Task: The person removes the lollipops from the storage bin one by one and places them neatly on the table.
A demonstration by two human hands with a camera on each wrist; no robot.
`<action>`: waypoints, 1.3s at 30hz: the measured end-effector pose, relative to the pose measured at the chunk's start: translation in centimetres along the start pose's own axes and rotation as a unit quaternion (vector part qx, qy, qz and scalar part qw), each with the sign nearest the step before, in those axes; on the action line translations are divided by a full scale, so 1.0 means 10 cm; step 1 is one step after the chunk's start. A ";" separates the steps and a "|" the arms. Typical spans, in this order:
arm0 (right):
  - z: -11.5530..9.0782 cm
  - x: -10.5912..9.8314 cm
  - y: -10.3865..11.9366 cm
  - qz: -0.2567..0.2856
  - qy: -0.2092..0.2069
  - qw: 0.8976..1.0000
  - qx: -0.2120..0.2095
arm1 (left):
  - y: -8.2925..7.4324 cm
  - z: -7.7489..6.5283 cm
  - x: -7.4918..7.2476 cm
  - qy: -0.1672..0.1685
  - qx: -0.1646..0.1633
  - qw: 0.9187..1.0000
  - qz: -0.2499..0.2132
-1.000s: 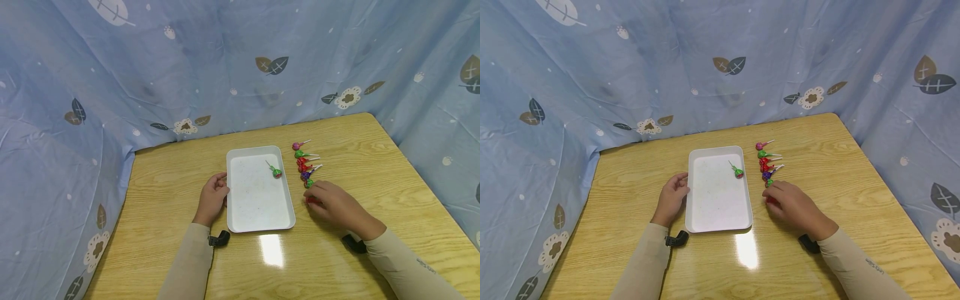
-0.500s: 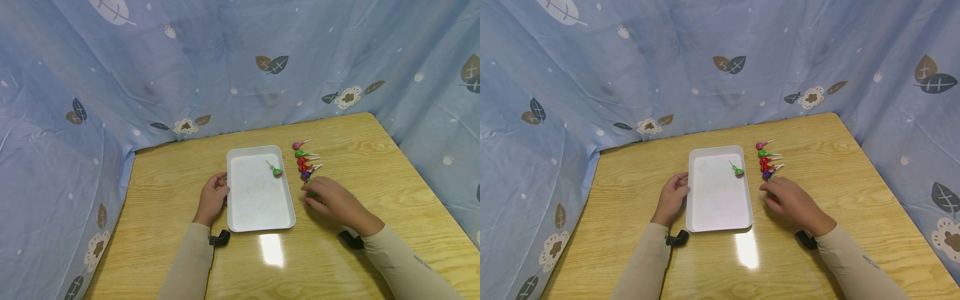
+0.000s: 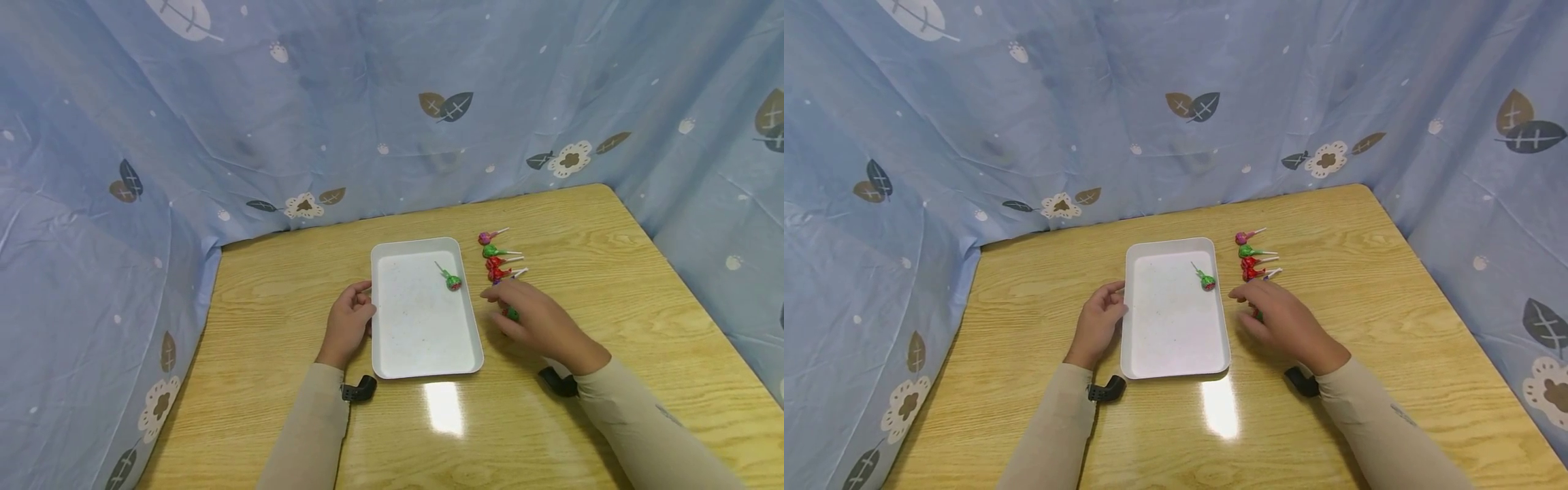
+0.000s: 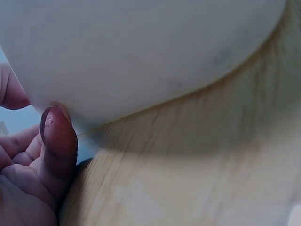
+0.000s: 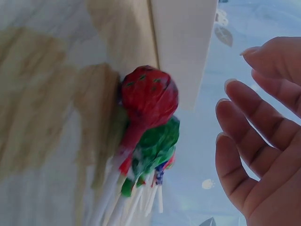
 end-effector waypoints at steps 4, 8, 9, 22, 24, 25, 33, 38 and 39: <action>0.07 0.01 0.01 0.014 -0.003 1.000 0.001 | 0.00 0.00 -0.01 -0.001 0.000 1.000 -0.001; 0.16 0.02 0.03 0.028 -0.001 1.000 0.010 | -0.01 0.00 0.00 0.000 -0.001 1.000 -0.005; 0.18 0.03 0.03 0.034 0.000 0.999 0.013 | -0.01 0.00 0.00 0.000 -0.001 1.000 -0.006; 0.45 0.17 0.05 0.062 0.015 0.997 0.036 | -0.01 0.00 -0.01 0.000 0.000 1.000 0.000; 0.49 0.19 0.05 0.062 0.020 0.997 0.039 | -0.01 0.00 -0.01 0.001 0.001 1.000 0.000; 0.52 0.21 0.05 0.061 0.022 0.997 0.039 | -0.02 0.00 -0.01 0.002 0.001 1.000 -0.001; 0.71 0.36 0.01 0.052 0.037 0.997 0.035 | -0.01 0.00 -0.02 0.004 0.000 1.000 -0.001; 0.77 0.45 -0.07 0.023 0.047 0.997 0.054 | 0.00 0.01 -0.01 0.005 0.002 1.000 -0.005; 0.78 0.47 -0.08 0.013 0.051 0.997 0.060 | 0.00 0.02 -0.01 0.005 0.002 1.000 -0.006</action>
Point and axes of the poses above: each hand's wrist, its own z-axis towards the middle knuckle, its own x-axis out of the palm, y = z × x, the point moved 4 cm from there along z, towards the middle knuckle, and after that the axes turned 7 degrees about y, right-handed, at the moved point
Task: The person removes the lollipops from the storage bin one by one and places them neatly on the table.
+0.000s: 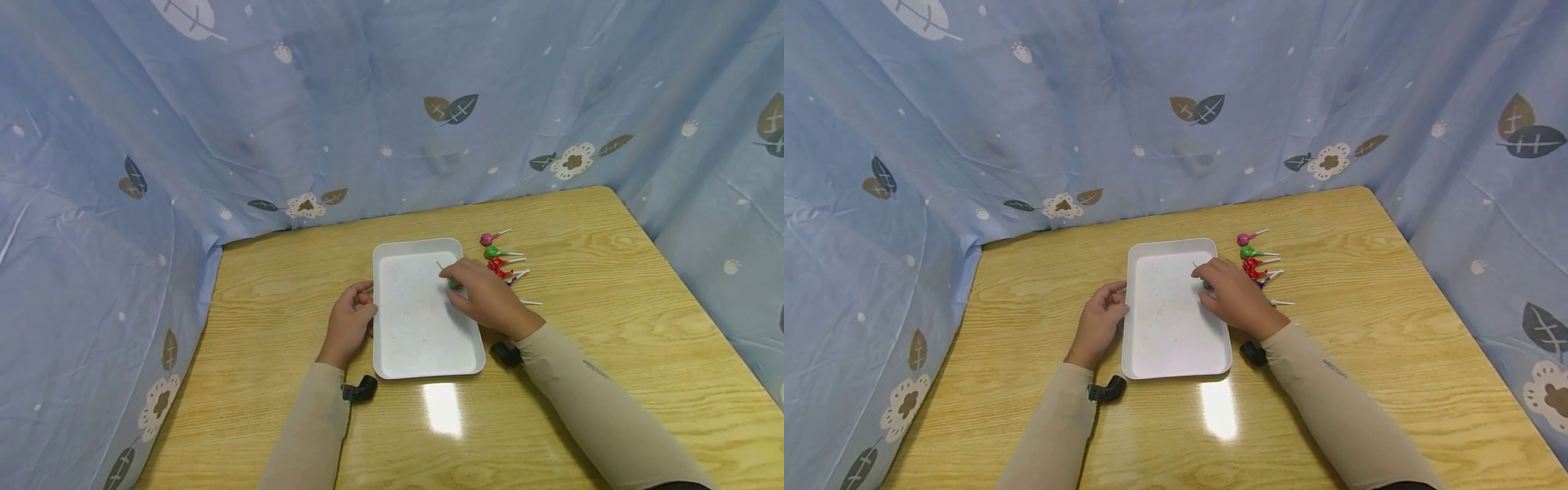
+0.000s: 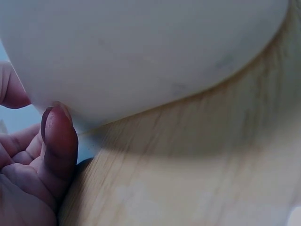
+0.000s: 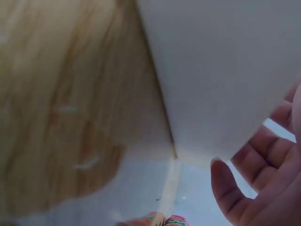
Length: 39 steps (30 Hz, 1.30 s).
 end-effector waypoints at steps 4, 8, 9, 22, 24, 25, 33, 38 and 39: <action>0.05 0.06 -0.03 -0.049 0.021 0.998 0.018 | 0.02 0.01 0.00 0.000 0.001 1.000 -0.002; 0.10 0.11 -0.02 -0.112 0.038 0.993 0.011 | 0.02 0.00 0.00 -0.001 0.002 1.000 -0.003; 0.11 0.12 -0.01 -0.122 0.042 0.992 0.008 | 0.02 0.00 0.00 -0.001 0.002 1.000 -0.004; 0.13 0.15 0.07 -0.084 0.081 0.993 -0.014 | 0.00 -0.01 0.00 -0.005 0.000 1.000 -0.003; 0.12 0.15 0.07 -0.073 0.078 0.994 -0.019 | 0.00 -0.01 0.01 -0.004 -0.001 1.000 -0.002; 0.12 0.15 0.07 -0.072 0.075 0.994 -0.023 | 0.00 -0.01 0.01 -0.003 -0.001 1.000 -0.002; 0.09 0.15 0.09 -0.105 0.057 0.992 -0.044 | 0.01 -0.02 0.01 -0.004 -0.002 1.000 0.006; 0.07 0.12 0.09 -0.082 0.041 0.996 -0.024 | 0.02 -0.01 0.01 -0.004 -0.004 1.000 -0.001; 0.06 0.12 0.09 -0.071 0.038 0.996 -0.025 | 0.02 -0.01 0.01 -0.004 -0.003 1.000 -0.001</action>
Point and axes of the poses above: each hand's wrist, its own z-axis towards the middle knuckle, its own x-axis out of the palm, y = z × x, the point moved 4 cm from there along z, towards the middle knuckle, and after that the axes turned 7 degrees about y, right-handed, at the moved point
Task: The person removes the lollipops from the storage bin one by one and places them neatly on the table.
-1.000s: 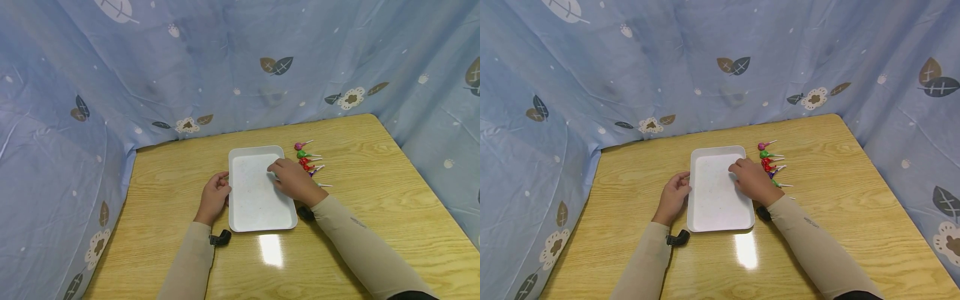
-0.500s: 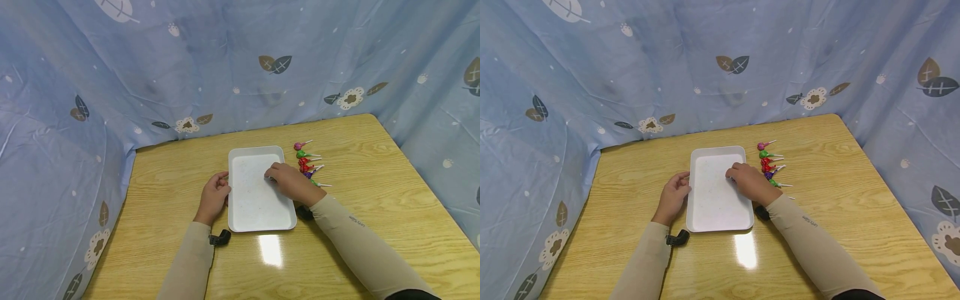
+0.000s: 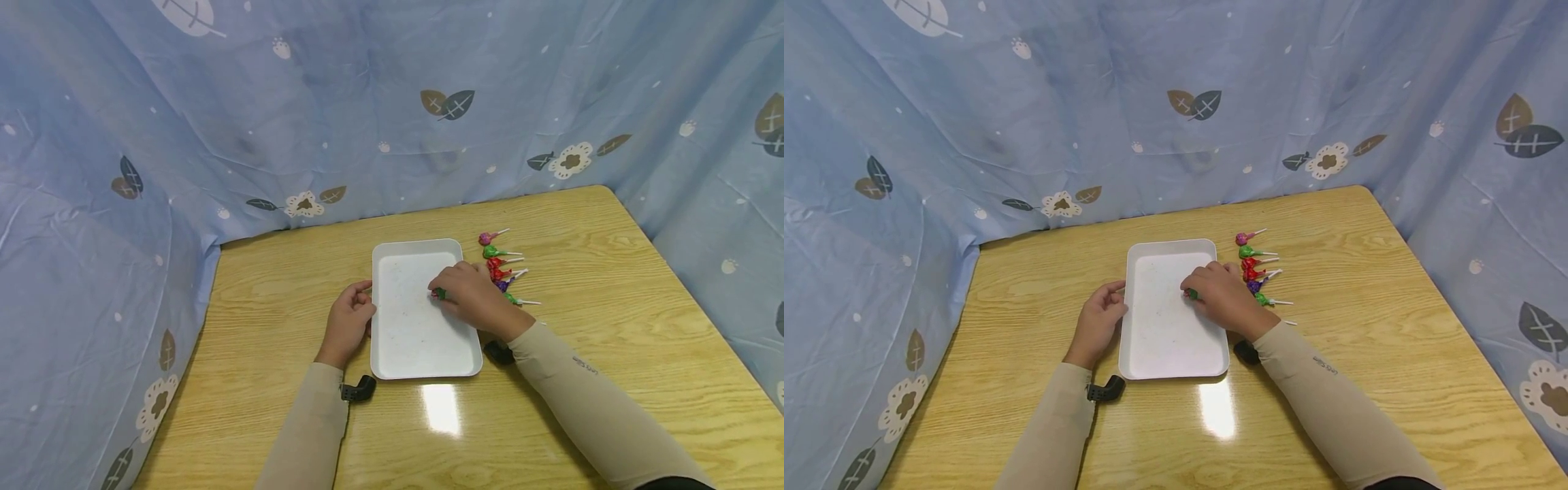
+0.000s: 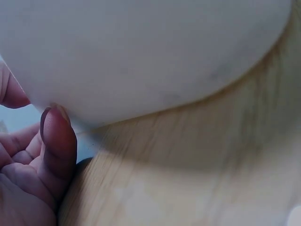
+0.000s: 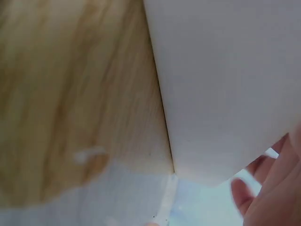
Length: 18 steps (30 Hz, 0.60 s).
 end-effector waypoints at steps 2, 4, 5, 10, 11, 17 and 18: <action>0.00 -0.01 0.01 0.027 -0.005 1.000 -0.011 | 0.00 0.00 0.00 0.000 0.000 1.000 0.001; 0.00 -0.01 0.01 0.052 -0.009 0.998 -0.026 | 0.00 0.00 0.01 0.001 0.000 1.000 0.001; 0.00 -0.01 0.01 0.062 -0.011 0.997 -0.032 | 0.00 0.00 0.01 0.001 0.000 1.000 0.001; 0.00 -0.03 0.03 0.092 -0.023 0.995 -0.042 | -0.01 -0.01 0.00 0.001 -0.001 1.000 0.001; 0.00 -0.03 0.03 0.094 -0.026 0.994 -0.041 | -0.01 -0.01 0.01 0.000 0.000 1.000 0.003; -0.01 -0.07 0.05 0.102 -0.038 0.993 -0.044 | -0.01 -0.01 0.01 0.000 0.003 1.000 0.001; -0.01 -0.08 0.05 0.104 -0.038 0.993 -0.045 | -0.01 0.00 0.01 0.001 0.003 1.000 0.001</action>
Point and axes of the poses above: each hand's wrist, its own z-axis towards the middle knuckle, its own x-axis out of the palm, y = z × x, the point moved 4 cm from there along z, towards the middle knuckle, and after that the axes turned 7 degrees about y, right-handed, at the moved point
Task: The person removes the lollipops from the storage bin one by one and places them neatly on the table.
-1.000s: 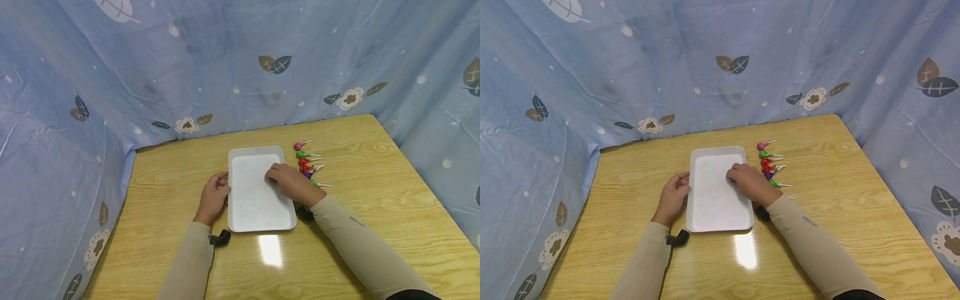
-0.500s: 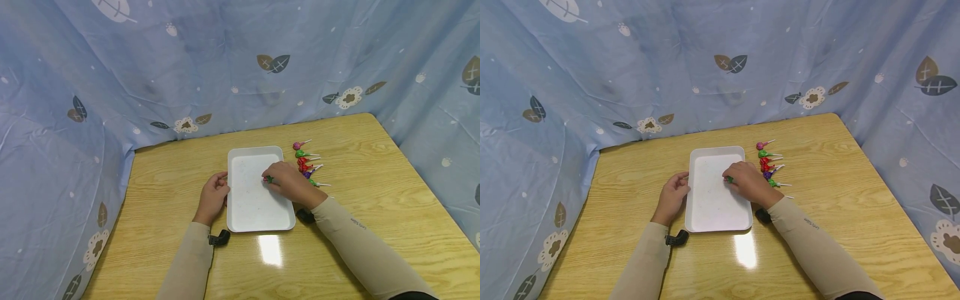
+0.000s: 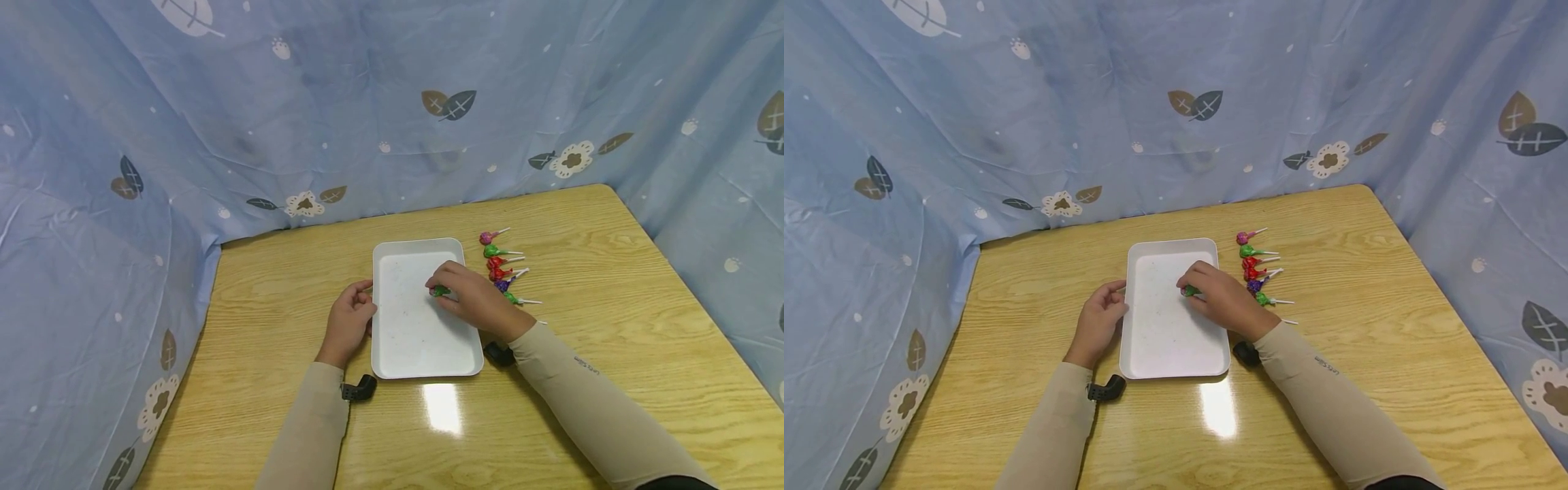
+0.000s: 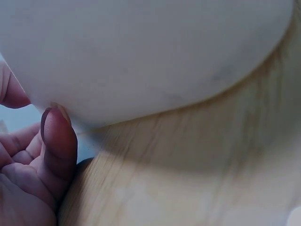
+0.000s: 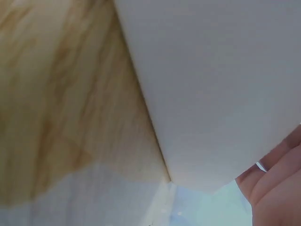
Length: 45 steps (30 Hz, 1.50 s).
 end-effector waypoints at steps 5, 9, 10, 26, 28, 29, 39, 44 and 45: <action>0.01 -0.06 0.03 0.019 -0.009 1.000 -0.002 | -0.01 0.01 0.00 0.003 0.001 1.000 -0.001; 0.01 -0.14 0.04 0.040 -0.030 0.999 -0.008 | -0.01 0.02 0.00 0.003 0.006 1.000 -0.007; 0.01 -0.16 0.03 0.044 -0.034 0.998 -0.007 | -0.01 0.03 0.00 0.004 0.008 1.000 -0.008; -0.12 -0.36 0.13 0.049 -0.040 0.998 0.000 | 0.00 0.02 0.01 0.002 0.004 1.000 -0.019; -0.16 -0.40 0.14 0.046 -0.047 0.998 -0.005 | 0.00 0.02 0.01 0.002 0.004 1.000 -0.020; -0.17 -0.42 0.14 0.045 -0.052 0.998 -0.007 | 0.00 0.02 0.01 0.003 0.004 1.000 -0.020; -0.37 -0.54 0.16 0.011 -0.063 0.998 -0.013 | -0.01 0.01 0.01 0.001 0.003 1.000 -0.014; -0.46 -0.57 0.18 -0.004 -0.056 0.998 -0.012 | -0.02 0.01 0.00 0.000 0.007 1.000 -0.014; -0.48 -0.57 0.18 -0.007 -0.056 0.998 -0.011 | -0.02 0.01 0.00 0.000 0.006 1.000 -0.014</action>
Point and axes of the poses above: each hand's wrist, its own z-axis towards the middle knuckle, its own x-axis out of the palm, y = z × x, the point moved 4 cm from there along z, towards the middle knuckle, and after that the axes turned 7 degrees about y, right-handed, at the moved point
